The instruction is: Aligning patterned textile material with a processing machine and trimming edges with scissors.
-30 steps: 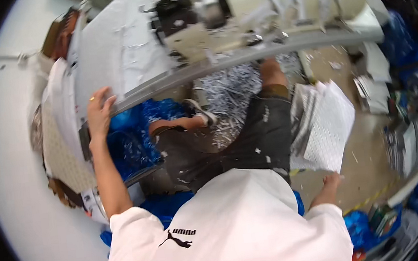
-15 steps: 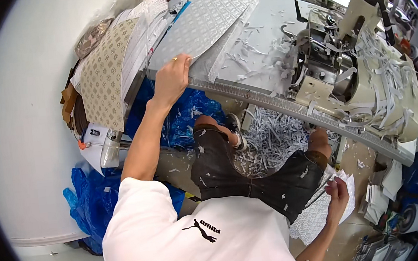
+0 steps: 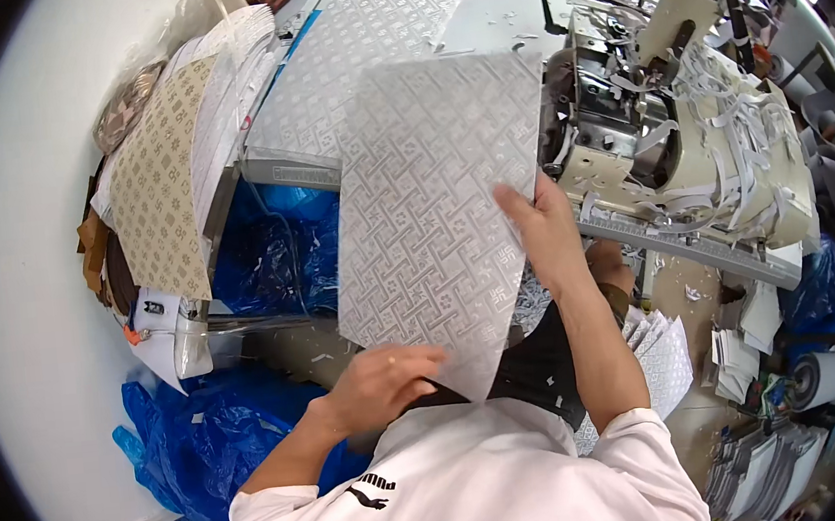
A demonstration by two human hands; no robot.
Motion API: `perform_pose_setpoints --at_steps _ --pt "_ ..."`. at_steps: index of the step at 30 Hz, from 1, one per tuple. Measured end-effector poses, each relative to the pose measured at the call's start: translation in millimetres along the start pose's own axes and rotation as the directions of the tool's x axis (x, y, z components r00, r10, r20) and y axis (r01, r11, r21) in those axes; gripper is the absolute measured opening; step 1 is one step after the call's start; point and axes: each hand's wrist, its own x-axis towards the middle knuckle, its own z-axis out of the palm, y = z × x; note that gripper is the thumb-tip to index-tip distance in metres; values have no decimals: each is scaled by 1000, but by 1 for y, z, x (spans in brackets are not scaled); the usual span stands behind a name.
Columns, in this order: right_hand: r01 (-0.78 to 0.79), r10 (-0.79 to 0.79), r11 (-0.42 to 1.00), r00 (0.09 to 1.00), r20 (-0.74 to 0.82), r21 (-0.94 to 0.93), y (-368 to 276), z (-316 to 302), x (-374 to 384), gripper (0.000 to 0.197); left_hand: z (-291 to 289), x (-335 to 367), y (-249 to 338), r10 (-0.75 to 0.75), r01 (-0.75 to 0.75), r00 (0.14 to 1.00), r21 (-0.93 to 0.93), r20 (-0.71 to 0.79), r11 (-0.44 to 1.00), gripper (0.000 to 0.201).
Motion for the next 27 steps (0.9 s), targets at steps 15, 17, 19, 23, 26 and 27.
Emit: perform_pose_setpoints --at_steps 15,17,19,23,26,27 --pt "395 -405 914 868 -287 -92 -67 -18 -82 44 -86 104 -30 -605 394 789 -669 -105 630 38" --pt "337 -355 935 888 -293 -112 -63 -29 -75 44 -85 113 -24 -631 403 768 -682 -111 610 41" --pt "221 -257 964 921 -293 -150 -59 -40 -68 45 -87 120 -20 -648 411 752 -687 -116 599 43" --pt "237 -246 969 920 -306 -69 -56 -44 -60 43 -93 135 -20 -718 483 687 -665 -116 569 44" --pt "238 -247 969 914 -322 -65 -55 -46 -54 42 -93 144 -24 -726 509 671 -619 -150 599 44" --pt "240 -248 968 910 -332 -67 -55 -47 -51 42 -93 146 -24 -727 514 671 -615 -146 598 44"
